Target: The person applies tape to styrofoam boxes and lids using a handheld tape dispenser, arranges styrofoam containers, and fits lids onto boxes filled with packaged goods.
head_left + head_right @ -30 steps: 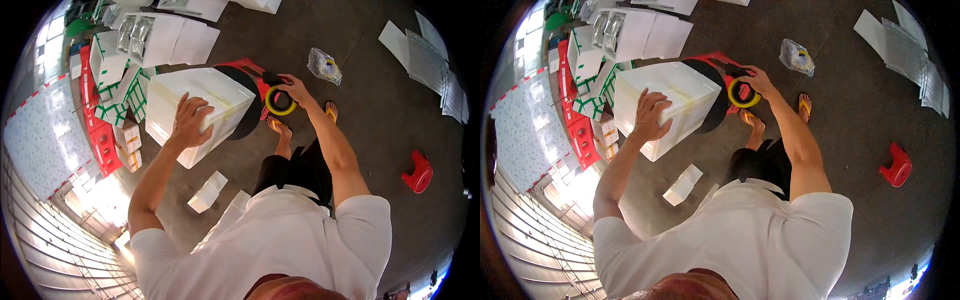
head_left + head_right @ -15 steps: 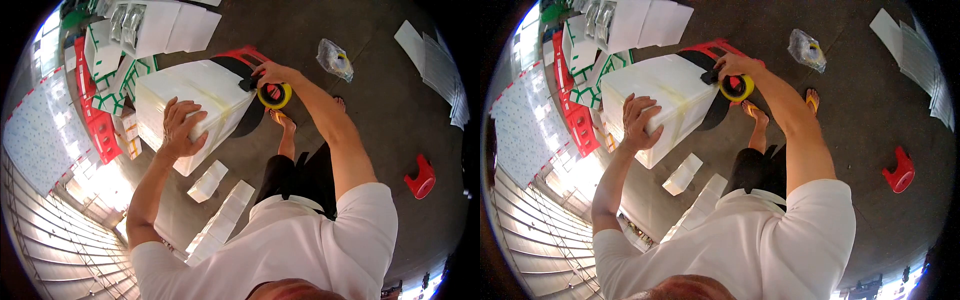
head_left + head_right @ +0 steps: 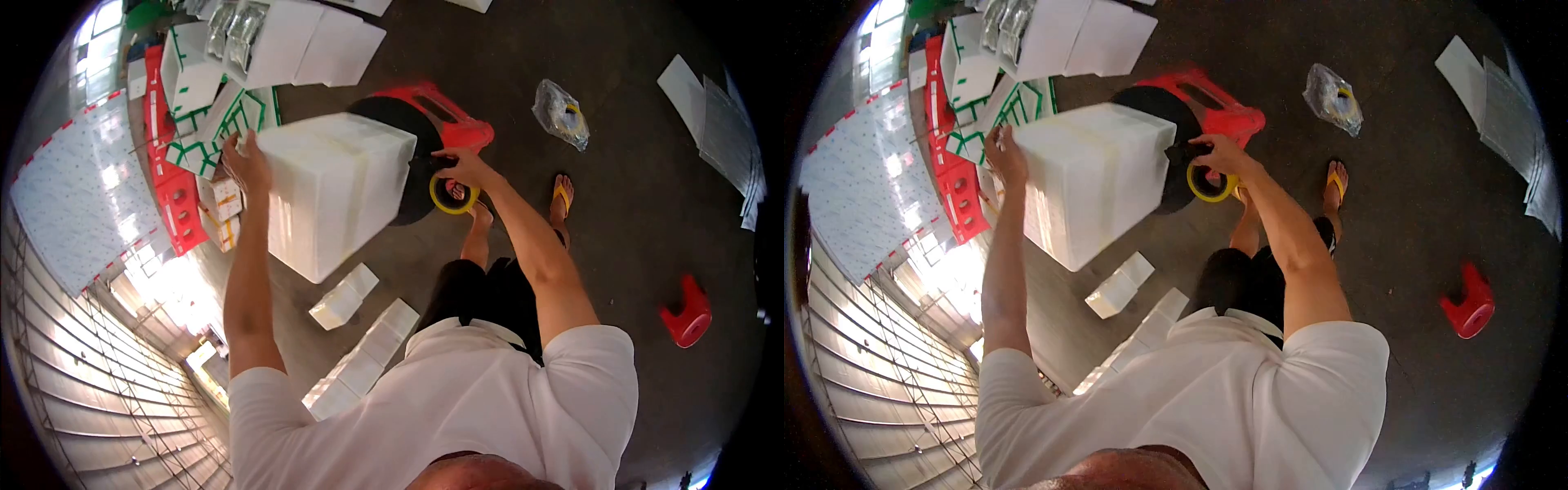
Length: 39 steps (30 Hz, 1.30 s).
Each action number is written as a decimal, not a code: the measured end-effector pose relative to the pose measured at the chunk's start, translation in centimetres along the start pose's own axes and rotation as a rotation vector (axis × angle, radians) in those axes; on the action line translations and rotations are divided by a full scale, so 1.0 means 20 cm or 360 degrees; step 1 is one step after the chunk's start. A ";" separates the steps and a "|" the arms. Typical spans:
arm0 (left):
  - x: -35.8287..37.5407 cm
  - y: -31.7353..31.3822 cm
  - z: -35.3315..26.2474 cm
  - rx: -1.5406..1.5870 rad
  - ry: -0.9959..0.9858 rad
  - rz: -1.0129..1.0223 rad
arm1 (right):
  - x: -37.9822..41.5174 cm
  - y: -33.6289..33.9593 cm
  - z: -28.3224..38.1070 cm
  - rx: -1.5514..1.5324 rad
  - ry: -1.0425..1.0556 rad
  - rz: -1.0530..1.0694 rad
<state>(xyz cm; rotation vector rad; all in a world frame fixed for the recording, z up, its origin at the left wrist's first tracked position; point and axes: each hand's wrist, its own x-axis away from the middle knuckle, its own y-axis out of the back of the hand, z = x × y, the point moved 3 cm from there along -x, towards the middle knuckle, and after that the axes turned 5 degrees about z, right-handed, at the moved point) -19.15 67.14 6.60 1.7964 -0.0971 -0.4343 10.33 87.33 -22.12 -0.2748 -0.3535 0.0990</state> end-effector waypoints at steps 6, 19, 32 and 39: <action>0.29 0.10 -0.44 -0.0270 -0.0993 0.0752 | -0.18 0.15 0.07 0.0090 0.0083 -0.0029; 0.45 0.10 -0.60 -0.0218 -0.1092 0.0632 | -0.21 0.33 0.07 0.0179 0.0031 -0.0057; 0.21 0.12 -0.52 0.0261 -0.0969 0.0652 | -0.18 0.24 0.01 0.0102 0.0252 -0.0280; 0.21 0.02 -0.45 -0.0115 -0.0610 0.0510 | 0.07 0.10 -0.02 0.0030 0.0164 -0.0136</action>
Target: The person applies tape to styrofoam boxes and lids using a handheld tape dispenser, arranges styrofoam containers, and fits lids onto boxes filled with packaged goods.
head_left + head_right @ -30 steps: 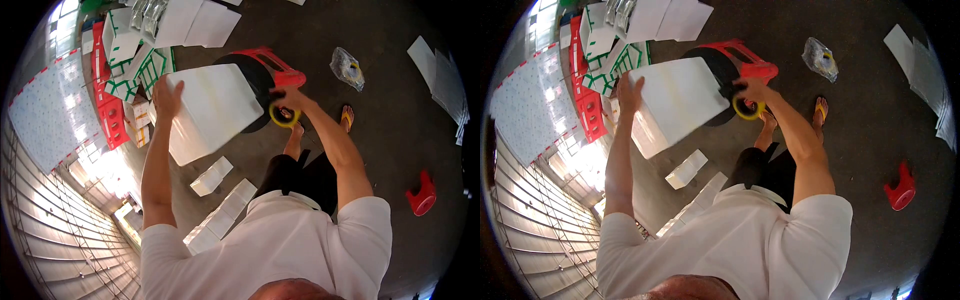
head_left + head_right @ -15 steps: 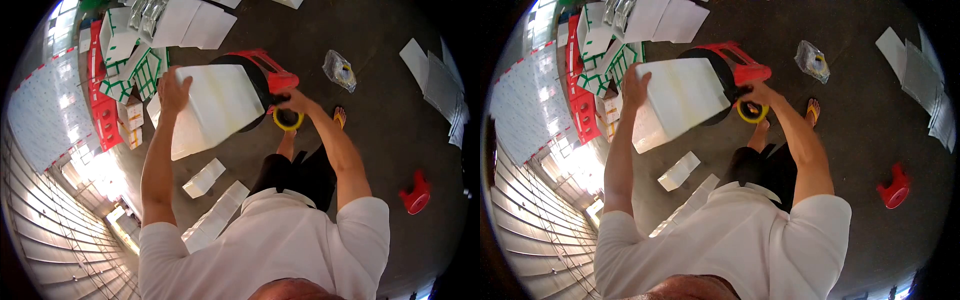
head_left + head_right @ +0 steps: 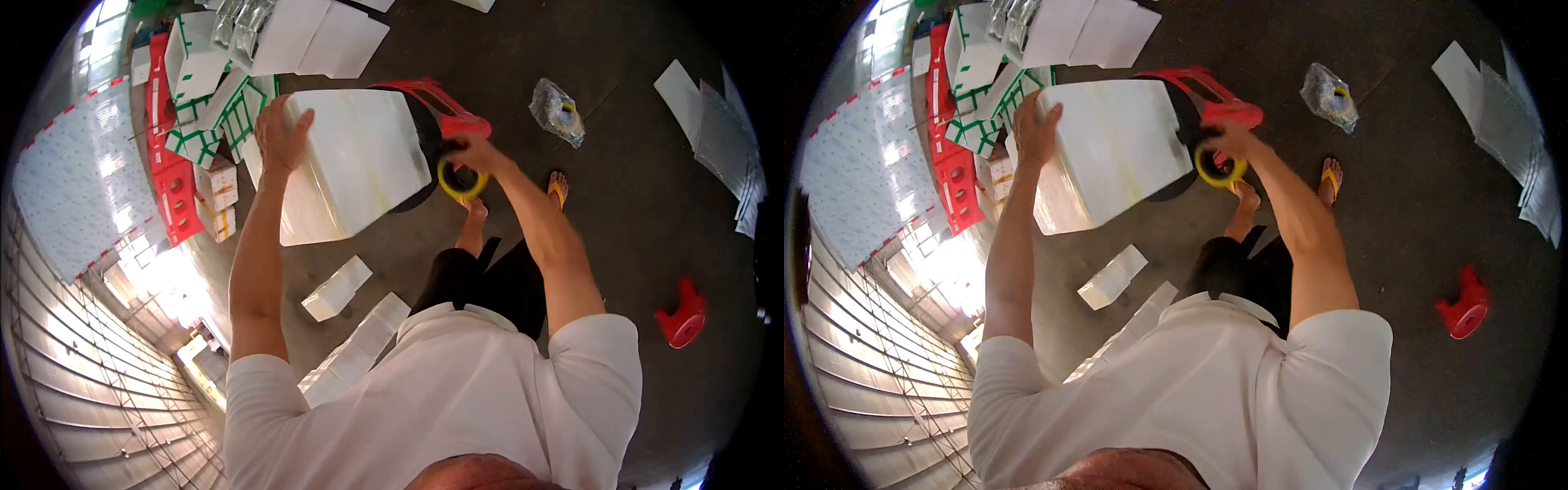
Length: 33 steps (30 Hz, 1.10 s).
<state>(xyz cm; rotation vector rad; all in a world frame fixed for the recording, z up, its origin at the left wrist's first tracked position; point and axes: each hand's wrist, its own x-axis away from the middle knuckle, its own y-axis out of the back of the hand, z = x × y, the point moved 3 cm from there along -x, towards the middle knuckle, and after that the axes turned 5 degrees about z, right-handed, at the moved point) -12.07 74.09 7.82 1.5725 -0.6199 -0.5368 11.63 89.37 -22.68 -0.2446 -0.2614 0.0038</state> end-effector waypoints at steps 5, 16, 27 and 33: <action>-0.05 -0.02 0.20 0.0052 0.0484 -0.0053 | 0.38 -0.18 -0.13 0.0053 -0.0211 0.0113; -0.08 -0.01 0.45 0.0179 0.1194 -0.0133 | 0.17 -0.28 -0.04 0.0226 -0.0176 -0.0002; 0.02 0.09 0.50 0.0388 0.1396 -0.0164 | 0.14 -0.46 0.13 -0.0946 -0.0024 -0.1066; 0.64 0.30 0.76 0.2007 0.1327 -0.1269 | 0.18 -0.17 1.03 -0.1478 0.0057 -0.0696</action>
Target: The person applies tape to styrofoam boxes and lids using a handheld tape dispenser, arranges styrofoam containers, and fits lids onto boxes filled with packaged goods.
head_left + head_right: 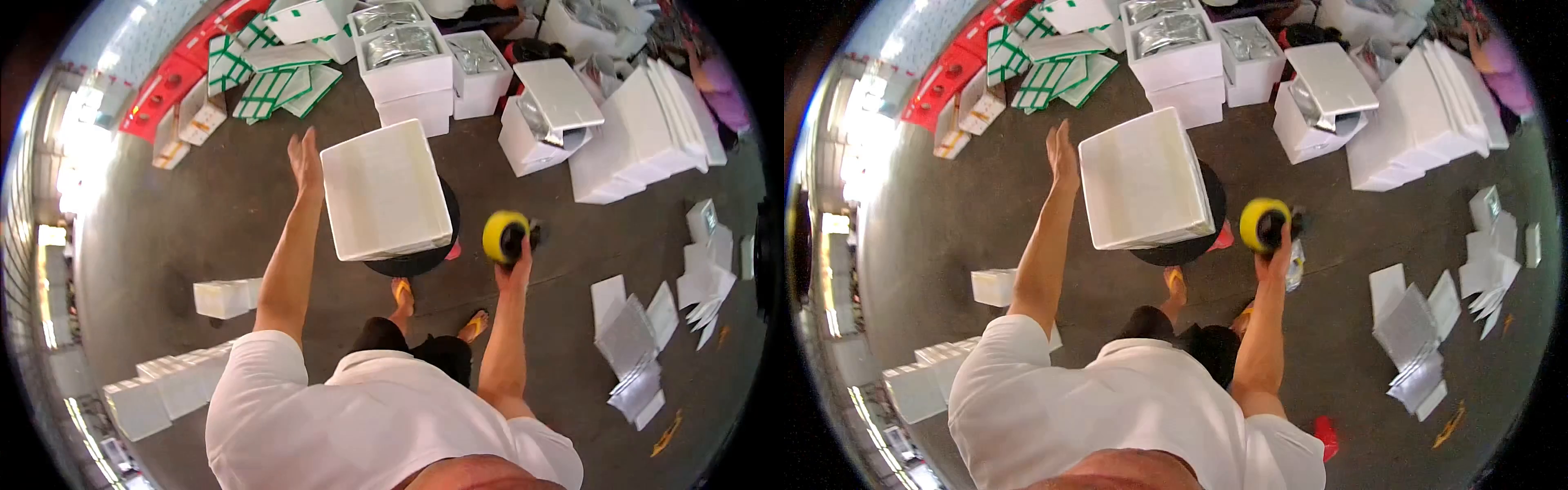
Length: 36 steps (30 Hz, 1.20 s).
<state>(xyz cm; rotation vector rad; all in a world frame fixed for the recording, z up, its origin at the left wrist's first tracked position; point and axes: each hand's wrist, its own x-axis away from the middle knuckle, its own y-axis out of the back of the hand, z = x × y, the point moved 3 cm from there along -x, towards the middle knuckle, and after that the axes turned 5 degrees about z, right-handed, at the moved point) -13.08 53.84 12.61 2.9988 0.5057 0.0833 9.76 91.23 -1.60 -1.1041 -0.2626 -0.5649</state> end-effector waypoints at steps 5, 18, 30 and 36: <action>0.16 0.10 0.32 0.0403 0.0930 0.0924 | -0.39 -0.91 -0.10 0.0162 -0.0229 0.0667; 0.40 0.41 0.18 0.0274 0.0034 0.0284 | 0.20 -1.12 -0.18 0.0303 -0.0259 0.0859; 1.17 0.40 0.72 -0.0884 0.0606 0.0704 | 0.20 -0.08 -0.23 0.0428 -0.0634 0.0493; 1.03 -0.14 0.25 -0.1359 -0.1256 0.1381 | 0.30 0.48 0.05 0.0567 -0.0464 -0.0037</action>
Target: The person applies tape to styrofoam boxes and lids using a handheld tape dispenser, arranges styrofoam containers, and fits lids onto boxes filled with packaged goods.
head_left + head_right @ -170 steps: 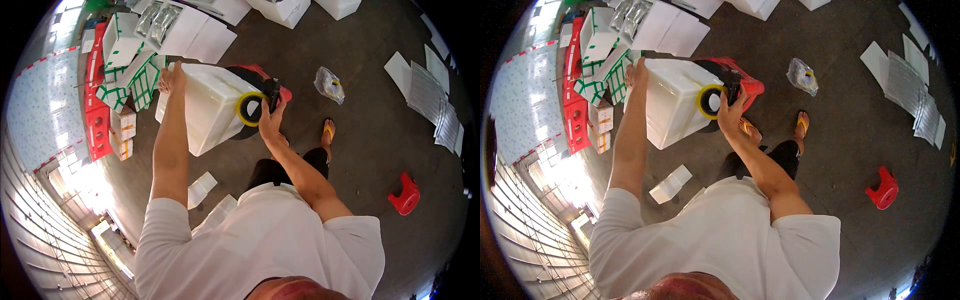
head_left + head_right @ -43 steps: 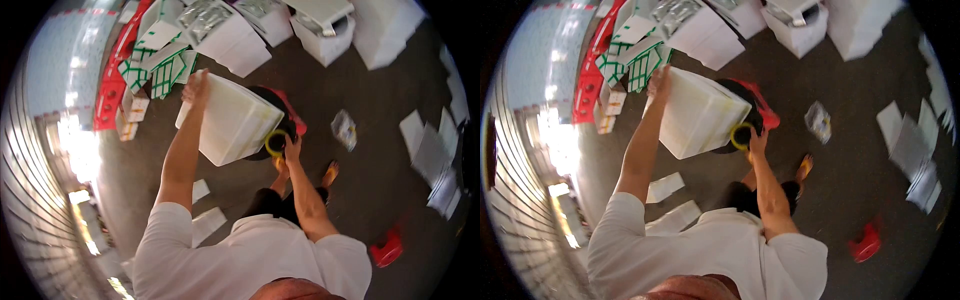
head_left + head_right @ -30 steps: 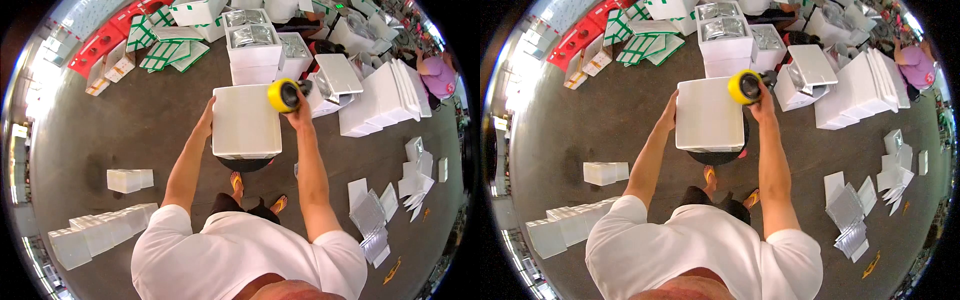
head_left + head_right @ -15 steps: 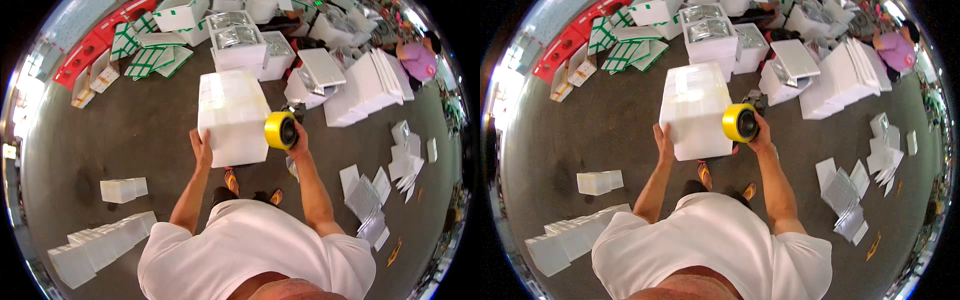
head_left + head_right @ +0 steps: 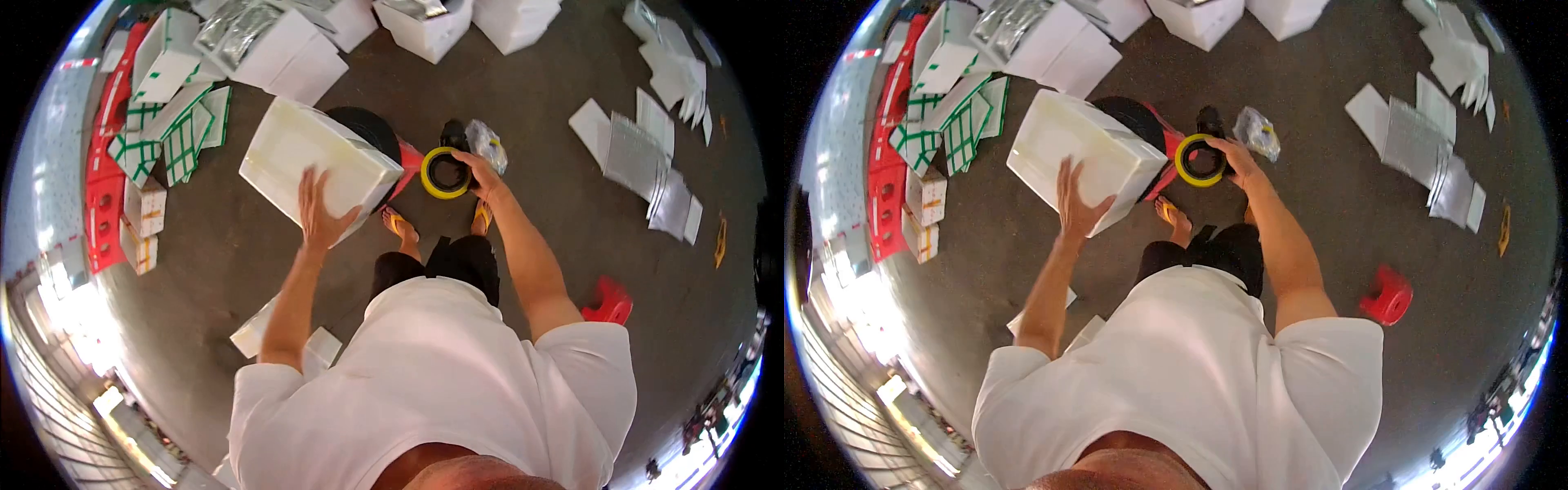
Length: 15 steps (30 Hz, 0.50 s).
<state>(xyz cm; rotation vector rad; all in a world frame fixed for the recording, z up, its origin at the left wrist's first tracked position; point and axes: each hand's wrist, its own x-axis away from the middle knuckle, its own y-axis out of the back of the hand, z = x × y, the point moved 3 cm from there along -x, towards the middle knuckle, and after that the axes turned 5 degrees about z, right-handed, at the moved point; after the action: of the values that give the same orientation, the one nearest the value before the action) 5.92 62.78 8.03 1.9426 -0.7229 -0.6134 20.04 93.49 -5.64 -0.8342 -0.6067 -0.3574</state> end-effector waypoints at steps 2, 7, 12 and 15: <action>-0.27 -0.08 -0.09 -0.0128 -0.0312 0.0331 | -0.04 0.17 -0.08 0.0026 -0.0081 -0.0093; -0.45 -0.38 -0.09 -0.0267 -0.0755 0.0736 | -0.17 0.32 -0.25 -0.0169 0.0037 -0.0102; -0.47 -0.43 -0.10 -0.0302 -0.0696 0.0794 | -0.31 0.30 -0.30 -0.0109 0.0132 -0.0096; -0.46 -0.44 -0.08 -0.0292 -0.0708 0.0788 | -0.47 0.31 -0.27 0.0276 0.0046 -0.0118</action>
<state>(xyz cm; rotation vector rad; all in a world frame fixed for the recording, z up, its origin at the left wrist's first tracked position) 2.63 73.62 2.03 1.3908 -1.3244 -0.7721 17.91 93.87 -17.95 -0.6404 -0.6336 -0.3781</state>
